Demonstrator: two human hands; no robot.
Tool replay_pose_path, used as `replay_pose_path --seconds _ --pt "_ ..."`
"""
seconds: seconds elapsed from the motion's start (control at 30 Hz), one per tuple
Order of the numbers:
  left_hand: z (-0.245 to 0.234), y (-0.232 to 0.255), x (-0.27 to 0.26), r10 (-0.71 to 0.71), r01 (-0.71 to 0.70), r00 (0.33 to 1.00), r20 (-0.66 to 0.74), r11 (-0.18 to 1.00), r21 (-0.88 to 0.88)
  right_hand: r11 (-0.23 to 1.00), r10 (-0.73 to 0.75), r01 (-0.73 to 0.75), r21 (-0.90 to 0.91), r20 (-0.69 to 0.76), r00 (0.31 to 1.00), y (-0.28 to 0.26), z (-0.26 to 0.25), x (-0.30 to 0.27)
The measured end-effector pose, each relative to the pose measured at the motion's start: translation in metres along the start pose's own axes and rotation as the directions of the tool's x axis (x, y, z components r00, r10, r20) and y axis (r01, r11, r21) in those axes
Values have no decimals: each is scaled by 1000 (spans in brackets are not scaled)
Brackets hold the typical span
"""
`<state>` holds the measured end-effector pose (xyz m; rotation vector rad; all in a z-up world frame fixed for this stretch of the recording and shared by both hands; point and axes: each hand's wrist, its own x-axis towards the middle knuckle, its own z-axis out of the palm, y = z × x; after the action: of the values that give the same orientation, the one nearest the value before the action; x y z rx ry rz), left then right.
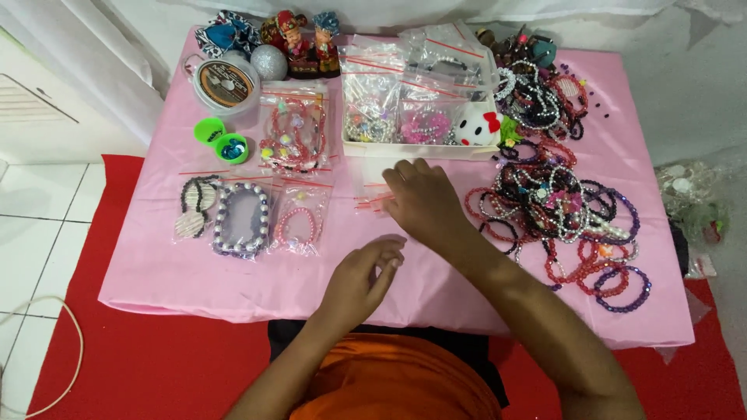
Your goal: Packaging individual beaded bracelets into small, clear plastic zip-lock bags on a table.
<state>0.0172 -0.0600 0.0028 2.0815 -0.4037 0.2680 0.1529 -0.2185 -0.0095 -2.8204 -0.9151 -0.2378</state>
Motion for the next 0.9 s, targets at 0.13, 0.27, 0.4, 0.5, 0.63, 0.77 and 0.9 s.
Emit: replay_pose_path --seconds 0.13,0.27,0.4,0.5,0.63,0.77,0.9 --pt "-6 8 1 -46 44 999 -8 988 -146 999 -48 47 9 177 983 7 10 14" --pt "-2 -7 -2 -88 81 996 -22 972 -221 974 -11 -56 218 295 956 -3 -29 10" --pt "-4 -7 -1 -87 76 996 -33 961 -265 900 12 -86 428 173 985 14 -20 8" --pt "-5 -3 0 -86 70 995 -47 961 -269 856 22 -55 515 71 997 19 -23 8" --pt "-4 -3 0 -88 68 994 -64 961 -267 848 19 -7 530 -16 1000 14 -23 6" --pt "-4 -4 0 -92 75 994 -53 964 -257 848 46 17 530 -104 994 14 -18 5" --pt "-6 -2 -1 -83 70 995 -47 972 -225 845 65 -2 534 -100 993 5 -40 -3"
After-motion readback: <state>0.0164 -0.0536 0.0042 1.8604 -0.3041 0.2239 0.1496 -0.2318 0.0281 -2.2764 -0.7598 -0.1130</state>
